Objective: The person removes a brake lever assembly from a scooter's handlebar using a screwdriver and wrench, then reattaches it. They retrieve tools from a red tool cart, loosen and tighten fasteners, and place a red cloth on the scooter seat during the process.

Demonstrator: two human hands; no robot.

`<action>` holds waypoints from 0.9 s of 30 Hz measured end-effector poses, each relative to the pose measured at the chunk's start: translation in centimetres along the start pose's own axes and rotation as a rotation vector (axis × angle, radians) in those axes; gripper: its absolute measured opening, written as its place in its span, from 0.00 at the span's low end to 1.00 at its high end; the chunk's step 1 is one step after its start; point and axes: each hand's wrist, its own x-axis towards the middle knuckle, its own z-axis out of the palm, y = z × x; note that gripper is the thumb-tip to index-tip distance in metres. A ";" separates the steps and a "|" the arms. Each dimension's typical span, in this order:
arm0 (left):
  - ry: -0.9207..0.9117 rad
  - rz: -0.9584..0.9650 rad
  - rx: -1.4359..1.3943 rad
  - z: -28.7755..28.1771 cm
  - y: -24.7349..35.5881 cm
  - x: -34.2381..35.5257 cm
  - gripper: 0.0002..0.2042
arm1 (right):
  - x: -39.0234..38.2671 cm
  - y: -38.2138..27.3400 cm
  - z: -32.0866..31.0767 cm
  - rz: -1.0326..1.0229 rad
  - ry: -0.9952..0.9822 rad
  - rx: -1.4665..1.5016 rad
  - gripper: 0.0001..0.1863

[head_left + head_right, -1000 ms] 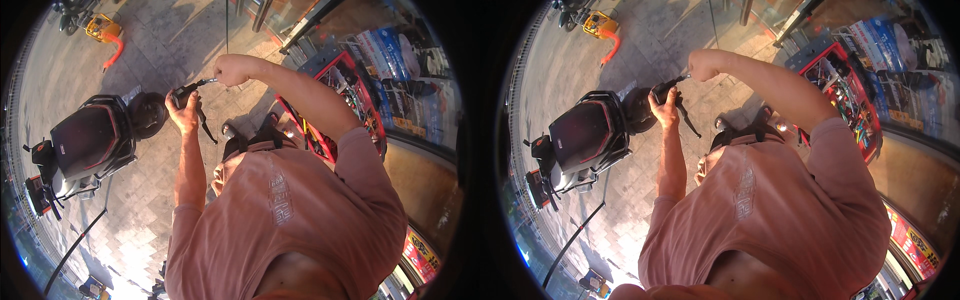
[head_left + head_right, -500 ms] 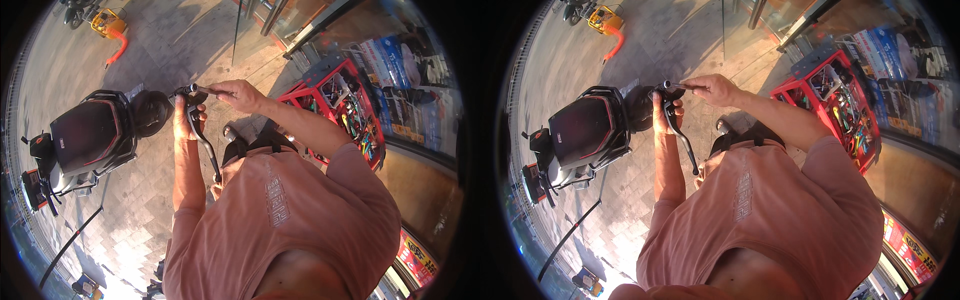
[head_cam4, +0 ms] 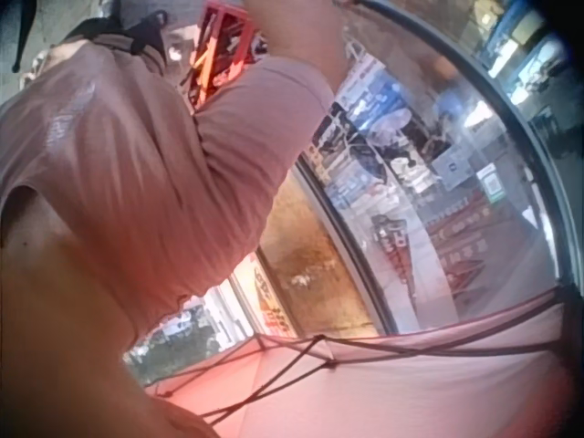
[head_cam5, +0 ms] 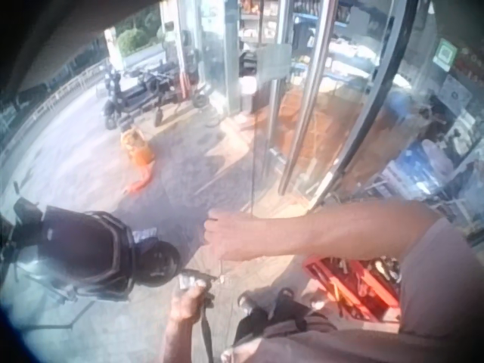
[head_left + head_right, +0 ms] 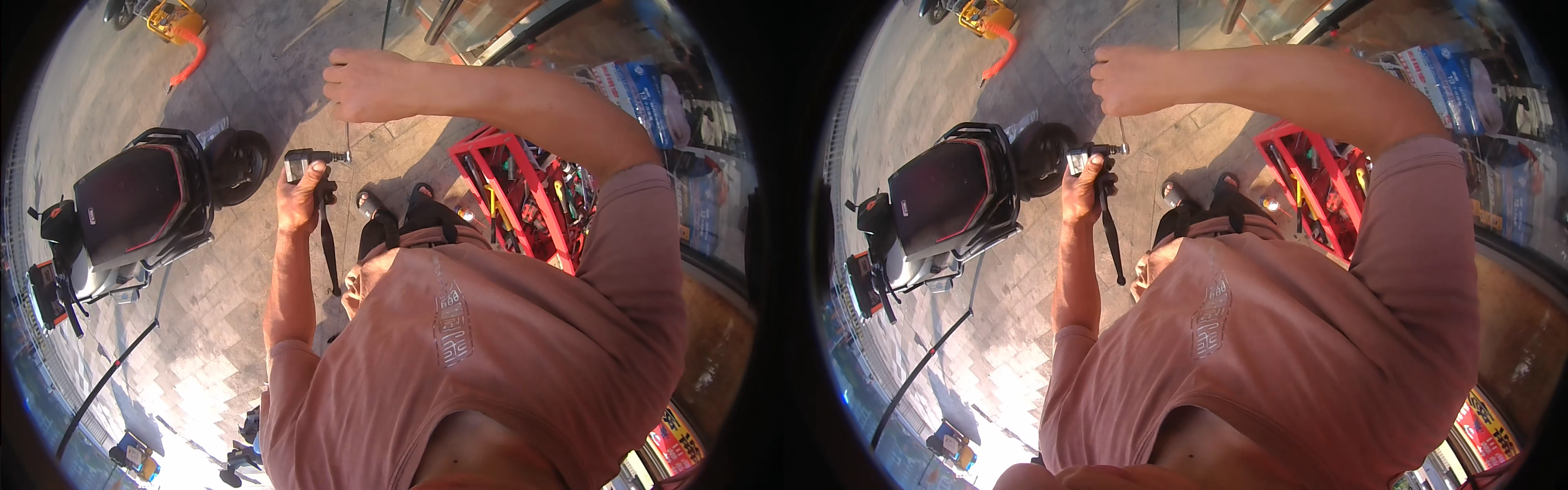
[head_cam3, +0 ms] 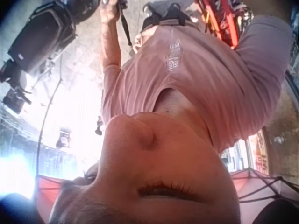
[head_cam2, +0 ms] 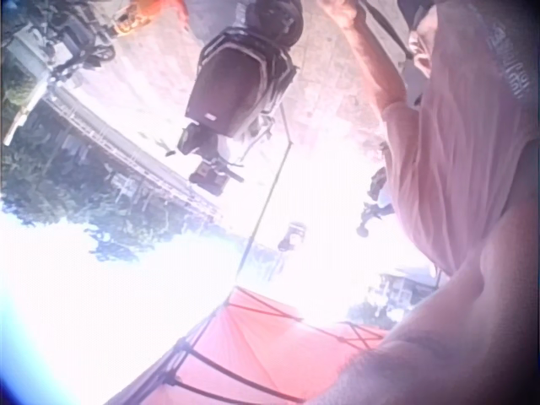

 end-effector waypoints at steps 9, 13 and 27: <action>0.328 0.395 -0.010 7.3 -0.3 2.5 0.15 | -5.8 -1.4 0.5 0.472 0.172 -0.178 0.03; 0.393 0.506 -0.005 10.8 -0.8 4.8 0.17 | -6.7 -1.8 0.4 0.590 -0.053 -0.029 0.06; 0.022 0.399 -0.216 13.1 -2.1 4.8 0.13 | -12.2 -5.0 5.3 1.490 0.327 1.919 0.21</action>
